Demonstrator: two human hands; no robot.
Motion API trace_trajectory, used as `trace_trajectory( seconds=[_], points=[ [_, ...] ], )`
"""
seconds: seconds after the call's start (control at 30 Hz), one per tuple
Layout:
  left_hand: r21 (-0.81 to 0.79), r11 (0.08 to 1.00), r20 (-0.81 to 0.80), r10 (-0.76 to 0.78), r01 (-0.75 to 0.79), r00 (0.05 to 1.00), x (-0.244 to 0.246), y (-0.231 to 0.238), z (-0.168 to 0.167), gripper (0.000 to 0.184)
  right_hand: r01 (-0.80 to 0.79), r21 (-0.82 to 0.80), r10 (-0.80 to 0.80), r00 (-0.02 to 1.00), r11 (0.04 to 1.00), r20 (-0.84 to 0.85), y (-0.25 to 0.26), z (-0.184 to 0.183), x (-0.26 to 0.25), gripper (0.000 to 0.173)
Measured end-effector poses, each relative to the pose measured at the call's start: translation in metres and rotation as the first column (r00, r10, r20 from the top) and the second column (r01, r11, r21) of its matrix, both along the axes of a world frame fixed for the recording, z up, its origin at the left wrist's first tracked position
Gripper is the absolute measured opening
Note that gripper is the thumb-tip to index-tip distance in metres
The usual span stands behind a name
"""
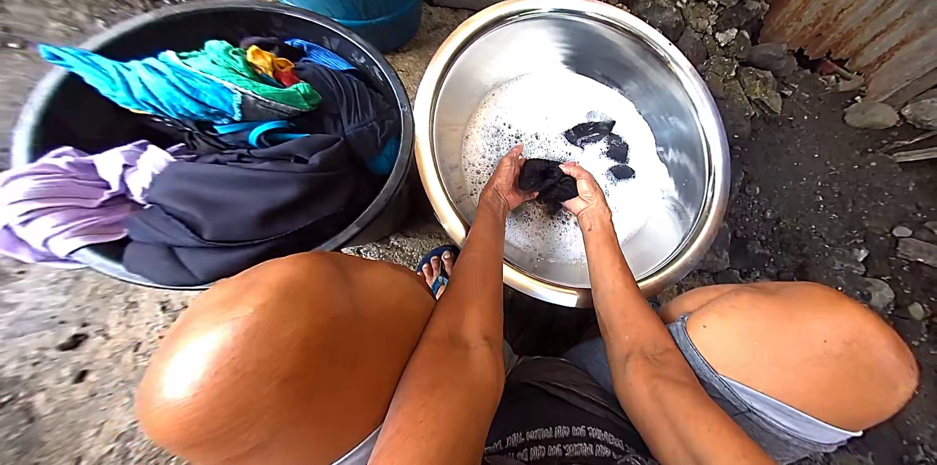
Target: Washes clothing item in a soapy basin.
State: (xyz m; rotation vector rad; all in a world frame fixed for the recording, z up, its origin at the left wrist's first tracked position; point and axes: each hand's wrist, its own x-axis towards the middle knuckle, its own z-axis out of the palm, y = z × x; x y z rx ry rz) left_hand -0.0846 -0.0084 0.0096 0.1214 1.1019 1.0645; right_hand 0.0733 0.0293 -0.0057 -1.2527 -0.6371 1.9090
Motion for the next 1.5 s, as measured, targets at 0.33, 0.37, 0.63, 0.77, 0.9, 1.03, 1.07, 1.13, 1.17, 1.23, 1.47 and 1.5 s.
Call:
trace_trajectory(
  seconds=[0.33,0.37,0.63,0.77,0.9,1.03,1.07,1.13,1.17,1.23,1.47,1.5],
  points=[
    [-0.087,0.912,-0.700,-0.342,0.401,0.626,0.003,0.012,0.019,0.027,-0.118,0.191,0.122,0.992,0.974,-0.008,0.005,0.033,0.005,0.007],
    [-0.131,0.930,-0.771,-0.313,0.343,0.554,0.005,0.013,0.016,0.024,-0.180,0.224,0.179,0.983,0.958,0.025,0.004,0.035,0.002,0.005],
    [-0.248,0.967,-0.673,-0.123,-0.066,0.729,0.010,0.004,-0.008,0.036,-0.648,0.014,0.475,0.573,0.762,0.668,-0.001,0.010,-0.018,0.047],
    [-0.146,0.958,-0.715,-0.276,0.248,0.642,0.012,-0.005,0.015,0.029,-0.380,-0.076,0.352,0.738,0.922,0.576,-0.013,-0.006,-0.019,0.034],
    [0.101,0.902,-0.461,-0.331,0.420,0.823,0.011,0.000,0.026,0.026,-0.131,-0.064,0.146,0.870,0.989,0.470,-0.003,-0.004,-0.009,0.032],
    [-0.019,0.843,-0.623,-0.431,0.538,0.653,0.006,0.001,0.042,0.054,0.016,-0.087,0.001,0.983,0.996,0.184,0.007,0.011,-0.009,0.027],
    [-0.067,0.851,-0.680,-0.421,0.521,0.600,0.006,0.003,0.039,0.056,0.017,-0.060,-0.009,0.991,0.998,0.135,0.009,0.017,-0.009,0.026],
    [-0.110,0.913,-0.786,-0.322,0.393,0.527,0.007,0.007,0.023,0.042,-0.042,0.036,0.038,0.993,0.998,0.112,0.009,0.029,-0.011,0.024],
    [-0.128,0.937,-0.837,-0.278,0.325,0.472,0.008,0.008,0.018,0.036,-0.101,0.081,0.090,0.988,0.992,0.129,0.007,0.035,-0.013,0.024],
    [-0.202,0.951,-0.885,-0.279,0.232,0.372,0.010,0.007,0.019,0.033,-0.279,0.162,0.244,0.947,0.946,0.209,0.003,0.045,-0.016,0.028],
    [-0.133,0.984,-0.735,-0.178,0.118,0.654,0.016,0.005,0.025,0.029,-0.578,0.056,0.342,0.555,0.814,0.758,0.001,0.017,-0.017,0.029],
    [-0.077,0.986,-0.694,-0.158,0.146,0.703,0.019,0.005,0.033,0.027,-0.530,0.024,0.311,0.533,0.848,0.787,-0.001,0.011,-0.018,0.030]
  ],
)
